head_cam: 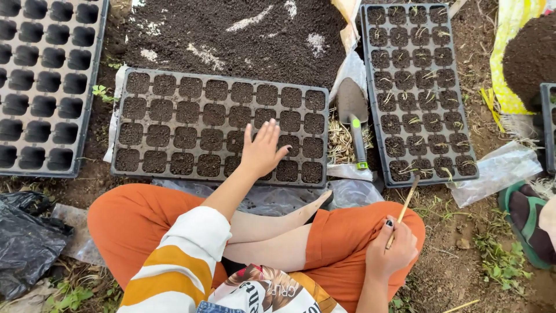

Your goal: The person sits cross-legged on the ground and presses soil into a seedling tray with their hands. They then use a small wooden stick to poke holes in the soil cells of the tray.

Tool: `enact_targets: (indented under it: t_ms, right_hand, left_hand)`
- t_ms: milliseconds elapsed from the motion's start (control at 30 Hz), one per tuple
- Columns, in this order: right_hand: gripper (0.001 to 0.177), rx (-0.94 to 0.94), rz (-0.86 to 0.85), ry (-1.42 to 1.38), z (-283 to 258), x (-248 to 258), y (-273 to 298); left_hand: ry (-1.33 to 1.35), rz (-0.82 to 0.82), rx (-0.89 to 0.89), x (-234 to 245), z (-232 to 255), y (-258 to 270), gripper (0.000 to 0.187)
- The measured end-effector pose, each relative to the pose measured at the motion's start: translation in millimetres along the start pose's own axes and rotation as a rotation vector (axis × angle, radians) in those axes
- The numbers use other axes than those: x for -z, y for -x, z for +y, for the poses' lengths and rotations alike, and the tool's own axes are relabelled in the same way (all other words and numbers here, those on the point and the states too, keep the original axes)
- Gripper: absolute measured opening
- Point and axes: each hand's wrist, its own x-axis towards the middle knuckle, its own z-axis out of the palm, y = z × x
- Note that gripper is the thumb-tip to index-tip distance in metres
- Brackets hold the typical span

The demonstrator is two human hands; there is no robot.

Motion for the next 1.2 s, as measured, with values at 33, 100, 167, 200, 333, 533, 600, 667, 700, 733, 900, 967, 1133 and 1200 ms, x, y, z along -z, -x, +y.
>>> enact_targets:
  t_ms: [33,100,167,200,333,533,600,667,700,733,900,967,1133,1200]
  right_hand:
    - [0.028,0.001,0.004,0.001,-0.7,0.8,-0.4]
    - [0.024,-0.003,0.009,-0.016,-3.2,1.6,-0.7]
    - [0.024,-0.012,0.018,-0.013,-2.7,0.5,-0.9]
    - [0.024,-0.022,0.023,-0.009,-2.6,0.1,-0.2]
    - [0.032,0.001,0.006,-0.046,-0.4,0.8,-2.2]
    - [0.034,-0.057,-0.014,0.034,1.2,-1.7,1.8]
    - [0.027,-0.034,-0.005,0.002,-0.1,-0.3,0.1]
    - [0.027,-0.049,-0.011,0.015,1.5,-0.5,2.5]
    - [0.028,-0.063,-0.02,0.03,2.3,-0.9,3.2]
    - [0.028,-0.065,-0.014,0.029,1.5,-2.6,2.1]
    - [0.042,0.105,-0.034,-0.18,-14.9,11.8,-0.7]
    - [0.033,-0.007,-0.134,-0.551,-46.2,0.1,3.9]
    - [0.034,-0.188,-0.388,-1.084,-156.8,-42.8,6.5]
    - [0.025,-0.193,-0.459,-1.106,-209.0,-57.8,1.8]
  left_hand:
    - [0.001,0.004,-0.002,-3.0,-0.7,-0.7,0.081]
    - [0.022,0.037,-0.104,-8.4,-3.3,-1.7,0.074]
    - [-0.002,-0.031,-0.067,14.3,-7.4,4.5,0.075]
    - [-0.024,-0.104,-0.03,25.2,-9.5,8.2,0.075]
    - [-0.087,-0.037,0.041,14.2,-53.1,11.9,0.077]
    - [-0.069,-0.025,0.17,26.5,-93.0,33.8,0.074]
    - [-0.01,0.031,0.254,20.0,-105.2,37.0,0.075]
    - [-0.024,0.076,0.316,10.3,-115.4,37.7,0.077]
    - [-0.037,0.119,0.379,5.8,-120.3,36.9,0.078]
    - [-0.038,0.124,0.375,8.1,-119.1,35.3,0.078]
    - [-0.031,0.043,0.312,22.1,-100.6,41.6,0.076]
    - [-0.017,0.065,0.305,20.6,-100.1,45.5,0.077]
    - [0.084,0.073,0.321,48.5,-107.6,102.0,0.078]
    - [0.178,0.232,0.343,52.1,-122.2,131.6,0.073]
